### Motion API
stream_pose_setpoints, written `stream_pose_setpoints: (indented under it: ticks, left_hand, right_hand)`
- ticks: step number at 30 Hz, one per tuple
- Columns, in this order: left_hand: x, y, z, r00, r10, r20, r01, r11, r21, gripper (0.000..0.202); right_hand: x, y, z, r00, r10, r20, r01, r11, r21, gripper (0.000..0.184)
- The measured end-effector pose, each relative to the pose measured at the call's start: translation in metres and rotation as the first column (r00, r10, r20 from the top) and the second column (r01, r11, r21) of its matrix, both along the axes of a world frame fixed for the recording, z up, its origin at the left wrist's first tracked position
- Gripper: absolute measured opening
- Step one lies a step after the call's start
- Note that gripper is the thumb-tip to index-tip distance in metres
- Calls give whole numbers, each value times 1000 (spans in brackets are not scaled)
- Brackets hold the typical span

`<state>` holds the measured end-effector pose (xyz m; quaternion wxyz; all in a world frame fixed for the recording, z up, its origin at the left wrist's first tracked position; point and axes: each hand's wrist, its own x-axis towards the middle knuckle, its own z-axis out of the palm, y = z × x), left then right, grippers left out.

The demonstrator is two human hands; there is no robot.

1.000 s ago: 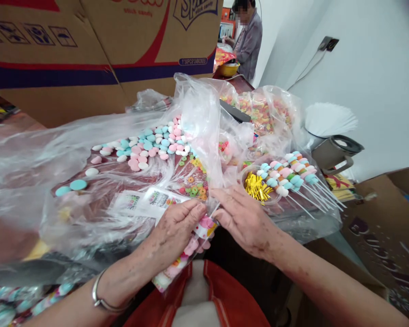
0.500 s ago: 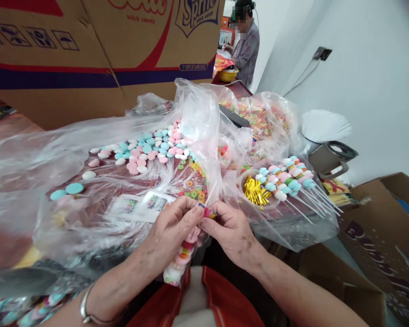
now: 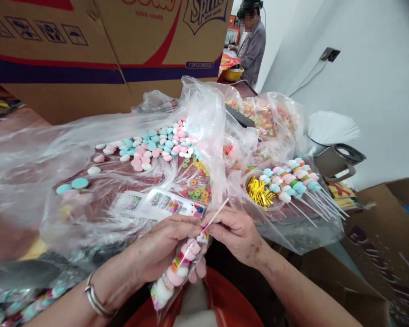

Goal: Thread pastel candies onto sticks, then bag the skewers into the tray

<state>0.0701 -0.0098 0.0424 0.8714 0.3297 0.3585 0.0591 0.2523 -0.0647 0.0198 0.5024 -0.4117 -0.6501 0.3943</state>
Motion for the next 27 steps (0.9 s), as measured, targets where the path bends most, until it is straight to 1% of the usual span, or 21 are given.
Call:
stream_pose_setpoints:
  ticks: [1,2,3,5,8,10,11,12,13,14,15,16,17,18,19,20,21,24,25,26,27]
  left_hand:
    - [0,0,-1,1000,-8,18,8,1000,-19,23]
    - [0,-1,-2,999,-15,45,17,999,-32,27]
    - [0,-1,-2,997,-26,78,29,999,-41,30]
    - [-1,-2,-2,990,-45,137,52,998,-46,34]
    - [-3,-2,-1,984,-81,157,83,997,-3,31]
    - [-3,-2,-1,983,-106,148,97,993,66,31]
    - [-3,-2,-2,984,-110,137,97,990,103,34]
    - [-3,-2,-3,987,-103,124,86,987,134,36]
    - [-2,-1,-5,990,-85,112,67,986,154,36]
    - [-2,0,-6,992,-66,106,48,986,161,36]
    - [-2,0,-8,993,-47,105,30,987,159,35]
    - [-2,1,-9,993,-42,111,24,988,153,34]
    - [-2,2,-9,992,-50,119,32,988,149,34]
    - [-2,3,-9,990,-69,120,51,988,149,34]
    - [-2,3,-9,989,-96,113,79,986,149,34]
    - [-2,3,-9,988,-122,98,107,983,147,34]
    - [-2,3,-8,985,-149,81,137,981,141,34]
    - [-3,3,-8,972,-236,7,232,963,139,35]
    - [-3,3,-8,962,-272,-26,273,948,165,35]
    - [-2,3,-8,949,-306,-74,315,922,224,34]
    - [-1,3,-8,937,-321,-137,349,879,326,32]
  right_hand:
    - [1,0,2,998,-39,58,35,997,67,16]
    - [2,-1,3,993,-63,96,53,993,104,19]
    - [2,-1,5,990,-77,119,63,991,116,20]
    - [0,-2,7,988,-95,119,84,992,97,21]
    - [-3,-4,7,990,-141,31,141,990,-3,21]
    - [-5,-6,5,987,-157,-19,153,979,-135,22]
    - [-5,-8,3,987,-163,-3,159,968,-193,24]
    - [-4,-10,2,981,-184,53,191,959,-210,26]
    - [-3,-12,2,962,-229,146,252,953,-167,27]
    - [-1,-14,2,917,-301,261,325,944,-51,26]
    - [1,-17,3,845,-385,371,367,922,120,25]
    - [3,-19,5,760,-457,462,349,887,304,25]
    - [4,-21,7,684,-500,531,269,850,454,27]
    - [6,-22,9,626,-509,591,156,824,545,31]
    - [7,-23,12,585,-489,647,38,813,581,33]
    - [8,-22,14,561,-462,687,-58,806,589,34]
    - [8,-22,15,551,-441,709,-122,797,591,34]
    - [10,-17,17,546,-412,729,-216,771,598,26]
    - [11,-15,17,531,-399,748,-238,777,583,24]
    - [11,-14,16,510,-384,770,-250,790,560,22]
    - [11,-13,16,494,-375,785,-244,807,539,22]
